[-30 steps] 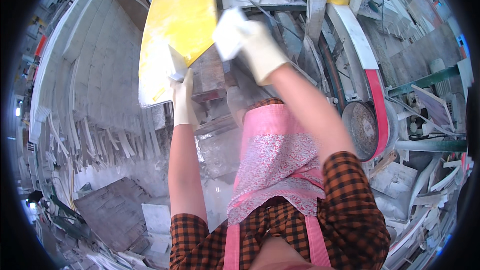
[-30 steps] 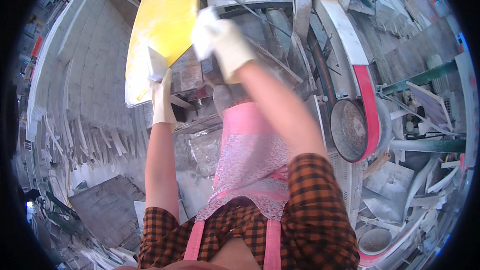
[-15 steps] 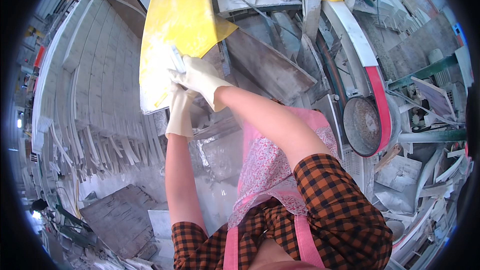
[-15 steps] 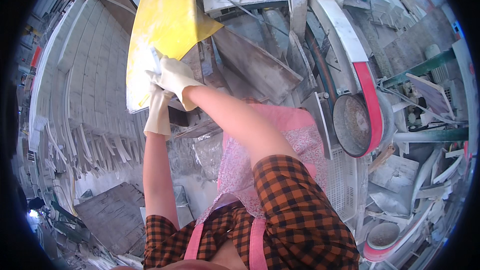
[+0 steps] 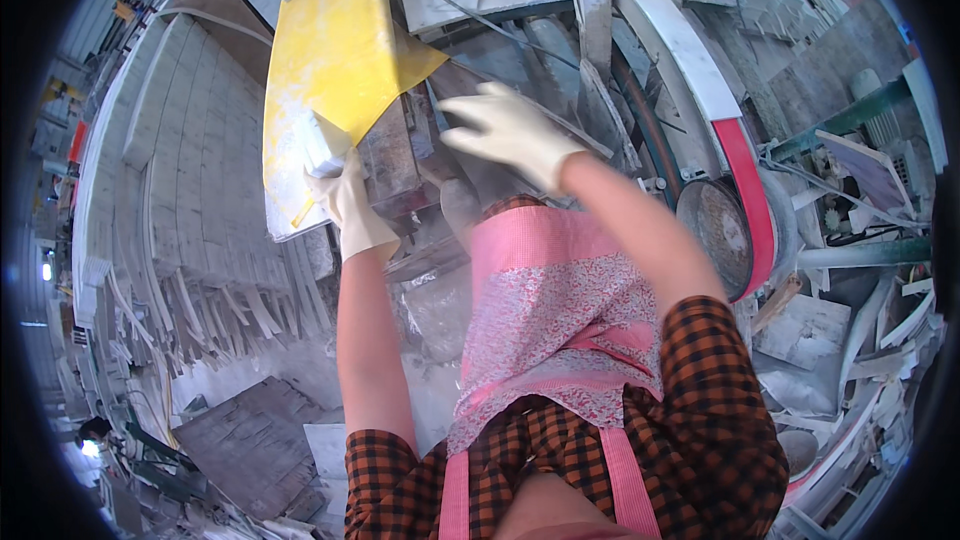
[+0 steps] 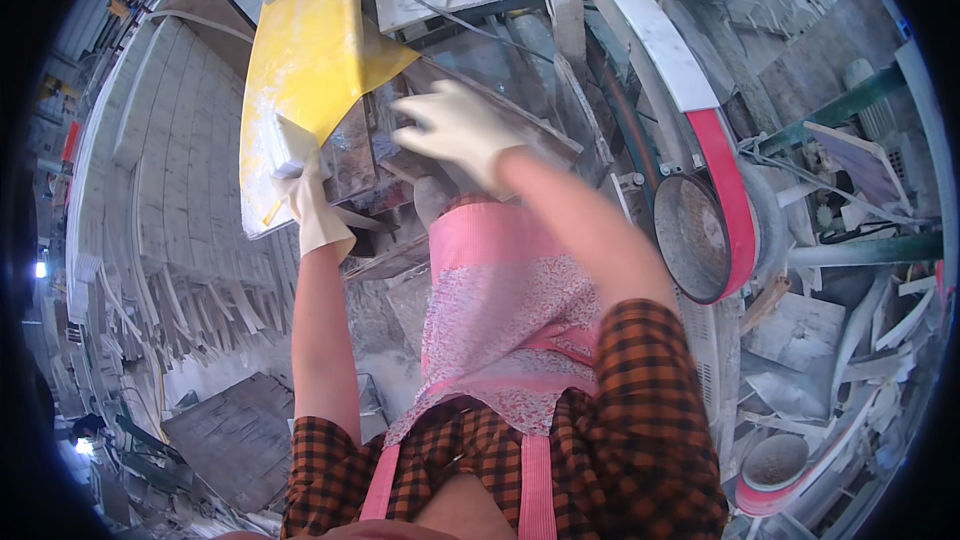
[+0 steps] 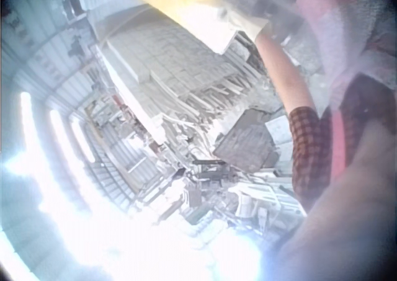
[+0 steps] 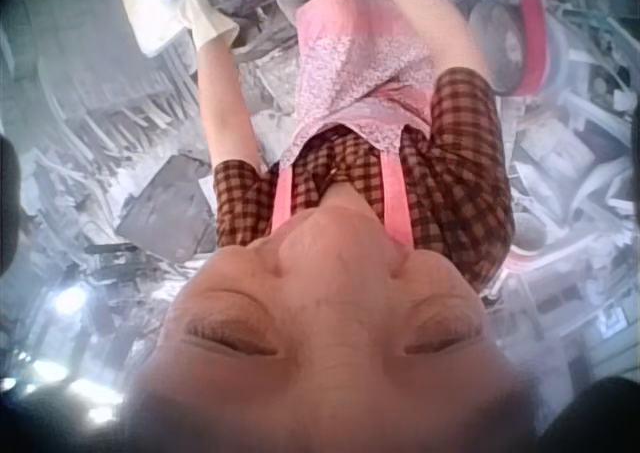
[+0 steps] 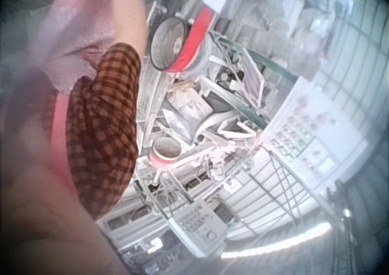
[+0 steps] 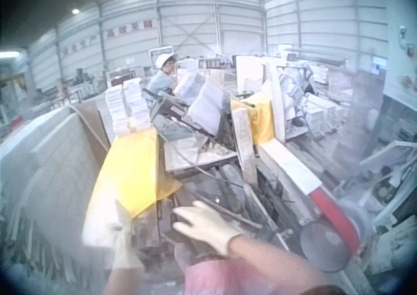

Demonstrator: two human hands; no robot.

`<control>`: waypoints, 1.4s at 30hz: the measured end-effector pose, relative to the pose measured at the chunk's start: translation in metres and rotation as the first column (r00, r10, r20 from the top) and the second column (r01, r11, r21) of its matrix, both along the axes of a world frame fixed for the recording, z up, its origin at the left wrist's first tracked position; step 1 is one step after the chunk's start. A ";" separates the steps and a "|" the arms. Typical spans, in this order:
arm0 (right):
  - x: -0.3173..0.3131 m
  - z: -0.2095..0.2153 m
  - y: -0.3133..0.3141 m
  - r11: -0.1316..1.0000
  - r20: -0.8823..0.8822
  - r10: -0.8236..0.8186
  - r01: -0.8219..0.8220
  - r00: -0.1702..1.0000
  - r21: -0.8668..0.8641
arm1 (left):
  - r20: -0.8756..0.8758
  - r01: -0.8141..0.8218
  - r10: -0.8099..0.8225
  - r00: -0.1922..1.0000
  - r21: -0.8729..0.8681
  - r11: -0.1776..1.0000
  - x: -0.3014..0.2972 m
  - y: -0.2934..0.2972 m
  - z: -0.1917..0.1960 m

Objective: The person repeatedly picks up small white rectangular blocks from a yellow tray and stacks them on a nearby surface. The person wears gloves and uses both hands to handle the blocks one at a time, placing them in a neat pile.

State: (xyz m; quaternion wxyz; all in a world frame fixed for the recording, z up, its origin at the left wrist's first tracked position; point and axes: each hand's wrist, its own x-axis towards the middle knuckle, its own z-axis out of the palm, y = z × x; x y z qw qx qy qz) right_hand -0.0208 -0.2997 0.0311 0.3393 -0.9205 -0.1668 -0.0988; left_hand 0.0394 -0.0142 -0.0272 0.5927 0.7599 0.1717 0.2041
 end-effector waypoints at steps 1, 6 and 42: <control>-0.011 -0.008 -0.038 0.990 -0.004 -0.103 0.102 0.995 -0.100 | -0.052 -0.011 0.012 0.999 0.024 1.000 0.000 0.005 0.004; -0.086 -0.022 -0.220 0.854 0.066 -0.188 0.196 0.980 -0.481 | -0.010 0.070 -0.070 0.997 -0.016 0.997 -0.012 0.018 0.024; -0.123 -0.063 -0.281 0.560 0.062 -0.141 0.131 0.988 -0.818 | -0.151 0.017 0.075 0.986 0.531 0.847 -0.012 0.024 0.025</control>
